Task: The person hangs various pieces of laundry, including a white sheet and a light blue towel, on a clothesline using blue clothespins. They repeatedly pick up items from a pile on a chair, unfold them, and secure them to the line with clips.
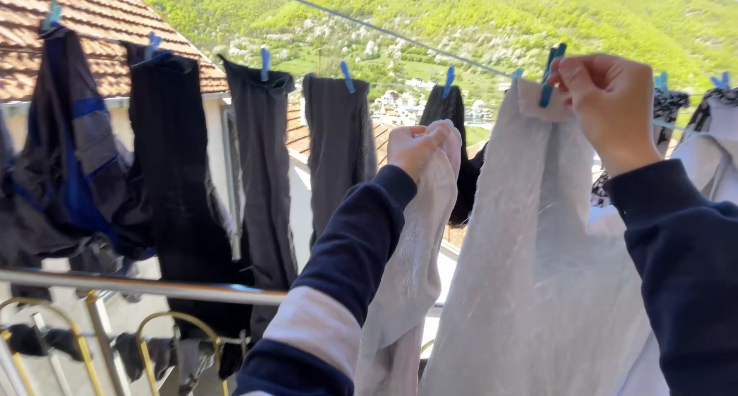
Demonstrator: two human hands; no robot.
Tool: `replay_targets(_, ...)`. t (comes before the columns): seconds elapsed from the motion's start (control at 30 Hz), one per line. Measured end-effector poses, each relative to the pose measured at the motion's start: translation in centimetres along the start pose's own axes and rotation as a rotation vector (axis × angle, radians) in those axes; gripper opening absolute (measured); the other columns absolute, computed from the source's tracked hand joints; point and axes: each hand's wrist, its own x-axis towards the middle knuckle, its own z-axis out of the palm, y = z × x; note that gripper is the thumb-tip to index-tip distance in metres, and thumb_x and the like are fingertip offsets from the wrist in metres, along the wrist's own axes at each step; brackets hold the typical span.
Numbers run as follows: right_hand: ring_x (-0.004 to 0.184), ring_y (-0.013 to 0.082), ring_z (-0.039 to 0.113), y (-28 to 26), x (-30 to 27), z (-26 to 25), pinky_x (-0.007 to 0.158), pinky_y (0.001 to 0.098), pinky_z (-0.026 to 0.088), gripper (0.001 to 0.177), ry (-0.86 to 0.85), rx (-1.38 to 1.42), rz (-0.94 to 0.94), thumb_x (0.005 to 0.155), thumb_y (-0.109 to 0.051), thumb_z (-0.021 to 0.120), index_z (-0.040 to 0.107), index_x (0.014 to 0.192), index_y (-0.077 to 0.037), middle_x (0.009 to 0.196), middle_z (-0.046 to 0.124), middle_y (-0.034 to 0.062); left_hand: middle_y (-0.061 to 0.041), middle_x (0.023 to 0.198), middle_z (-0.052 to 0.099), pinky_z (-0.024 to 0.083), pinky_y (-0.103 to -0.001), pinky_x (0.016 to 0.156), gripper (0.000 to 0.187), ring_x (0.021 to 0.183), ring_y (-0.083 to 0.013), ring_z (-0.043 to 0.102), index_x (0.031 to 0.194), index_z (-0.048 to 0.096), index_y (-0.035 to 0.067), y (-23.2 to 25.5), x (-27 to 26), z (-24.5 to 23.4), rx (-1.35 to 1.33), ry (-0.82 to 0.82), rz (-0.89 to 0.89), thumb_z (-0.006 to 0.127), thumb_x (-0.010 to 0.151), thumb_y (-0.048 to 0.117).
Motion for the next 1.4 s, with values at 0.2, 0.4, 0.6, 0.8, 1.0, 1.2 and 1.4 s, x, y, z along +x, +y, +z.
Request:
replay_targets(0.2, 0.119, 0.0248, 0.061, 3.2, 5.2, -0.7, 0.077, 0.0379, 0.056, 0.053, -0.157, -0.093, 0.160, 0.110, -0.040, 0.057, 0.058, 0.143, 0.001, 0.140, 0.061, 0.0175, -0.007, 0.080, 0.075, 0.057, -0.028, 0.063, 0.043, 0.071, -0.0122, 0.069, 0.096, 0.080, 0.002, 1.6, 8.4, 10.3, -0.172, -0.013, 0.000, 0.079, 0.066, 0.033)
replay_targets(0.4, 0.105, 0.0081, 0.064, 3.3, 4.7, -1.1, 0.099, 0.0353, 0.036, 0.040, -0.137, 0.125, 0.277, 0.102, -0.055, 0.057, 0.067, 0.121, -0.022, 0.114, 0.071, -0.0086, -0.013, 0.086, 0.081, 0.058, -0.032, 0.066, 0.041, 0.074, -0.0209, 0.072, 0.104, 0.081, 0.000, 7.0, 11.7, 16.1, -0.442, -0.611, 0.478, 0.085, 0.075, 0.029)
replay_targets(0.6, 0.100, 0.0068, 0.060, 4.3, 2.6, 1.5, 0.097, 0.0220, 0.046, 0.039, -0.128, 0.294, 0.386, 0.094, -0.051, 0.067, 0.067, 0.112, -0.017, 0.104, 0.067, -0.0064, -0.013, 0.090, 0.081, 0.061, -0.030, 0.073, 0.038, 0.077, -0.0186, 0.074, 0.105, 0.080, 0.000, 6.2, 6.6, 10.5, -0.474, -0.789, 0.331, 0.082, 0.083, 0.030)
replay_targets(0.8, 0.090, 0.0032, 0.056, 6.0, -0.5, 2.3, 0.090, 0.0168, 0.043, 0.022, -0.148, 0.379, 0.330, 0.098, -0.037, 0.071, 0.065, 0.107, -0.018, 0.095, 0.062, -0.0091, -0.004, 0.082, 0.075, 0.053, -0.024, 0.061, 0.025, 0.068, -0.0113, 0.067, 0.092, 0.076, 0.007, 3.9, 4.3, 8.5, -0.573, -0.879, 0.183, 0.075, 0.092, 0.033)
replay_targets(1.0, 0.097, 0.0037, 0.062, 8.0, -1.7, 2.3, 0.096, 0.0195, 0.049, 0.022, -0.097, 0.536, 0.217, 0.098, -0.034, 0.072, 0.062, 0.107, -0.018, 0.106, 0.069, -0.0045, -0.015, 0.096, 0.078, 0.057, -0.037, 0.072, 0.040, 0.078, -0.0252, 0.074, 0.112, 0.074, 0.004, 1.5, 4.1, 7.8, -0.709, -1.070, -0.077, 0.057, 0.104, 0.039)
replay_targets(1.2, 0.115, 0.0163, 0.069, 9.4, -1.2, -0.5, 0.096, 0.0344, 0.052, 0.018, -0.039, 1.012, 0.397, 0.100, -0.038, 0.069, 0.066, 0.103, -0.021, 0.107, 0.071, -0.0009, -0.022, 0.090, 0.076, 0.052, -0.040, 0.081, 0.074, 0.083, -0.0373, 0.068, 0.111, 0.072, -0.011, 0.7, 1.2, 5.8, -0.853, -1.017, -0.101, 0.032, 0.091, 0.049)
replay_targets(1.4, 0.061, 0.0074, 0.038, 4.1, -0.3, -1.7, 0.057, 0.0223, 0.030, 0.022, -0.407, 0.171, 0.271, 0.099, -0.011, 0.058, 0.063, 0.120, -0.011, 0.086, 0.053, -0.0005, -0.020, 0.091, 0.074, 0.051, -0.038, 0.078, 0.075, 0.081, -0.0346, 0.067, 0.105, 0.071, -0.009, 3.4, -0.5, 5.4, -0.841, -1.077, -0.084, 0.034, 0.090, 0.055)
